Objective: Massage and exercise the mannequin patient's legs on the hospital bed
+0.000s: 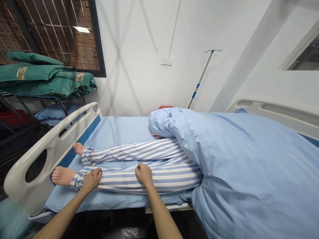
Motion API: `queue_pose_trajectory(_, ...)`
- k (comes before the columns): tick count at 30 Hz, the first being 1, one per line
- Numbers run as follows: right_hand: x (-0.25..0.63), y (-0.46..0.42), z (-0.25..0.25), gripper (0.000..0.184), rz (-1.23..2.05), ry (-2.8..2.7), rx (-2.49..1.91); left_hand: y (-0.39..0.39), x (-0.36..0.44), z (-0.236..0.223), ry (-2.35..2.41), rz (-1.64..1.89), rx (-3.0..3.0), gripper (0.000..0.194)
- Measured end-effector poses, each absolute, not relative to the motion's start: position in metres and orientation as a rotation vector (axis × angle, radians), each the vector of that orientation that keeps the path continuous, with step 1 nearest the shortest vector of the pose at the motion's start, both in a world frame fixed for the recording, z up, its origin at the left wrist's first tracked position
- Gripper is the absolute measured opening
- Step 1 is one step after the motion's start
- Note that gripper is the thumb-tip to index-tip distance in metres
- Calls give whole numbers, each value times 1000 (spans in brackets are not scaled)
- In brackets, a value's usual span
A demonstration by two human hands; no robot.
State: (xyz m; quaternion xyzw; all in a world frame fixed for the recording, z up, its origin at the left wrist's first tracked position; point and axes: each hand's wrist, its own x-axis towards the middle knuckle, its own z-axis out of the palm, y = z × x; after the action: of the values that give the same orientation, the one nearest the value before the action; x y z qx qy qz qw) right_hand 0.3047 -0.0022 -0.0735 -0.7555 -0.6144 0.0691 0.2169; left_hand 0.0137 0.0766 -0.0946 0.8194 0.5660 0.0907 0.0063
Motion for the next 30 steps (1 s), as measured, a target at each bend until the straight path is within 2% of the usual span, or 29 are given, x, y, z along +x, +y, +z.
queue_pose_trajectory(4, 307, -1, -73, 19, 212, -1666, -2106, 78, 12, -96, 1780, 298, 2525, 32)
queue_pose_trajectory(13, 309, 0, -71, 22, 209, -1658, -2118, 82, -4, -93, 1465, 362, 2386, 31)
queue_pose_trajectory(22, 308, 2, -73, 21, 187, -1662, -2128, 73, 4, -101, 1572, 307, 2582, 35)
queue_pose_trajectory(30, 309, 1, -77, 22, 186, -1663, -2071, 73, 10, -92, 1705, 324, 2368, 24)
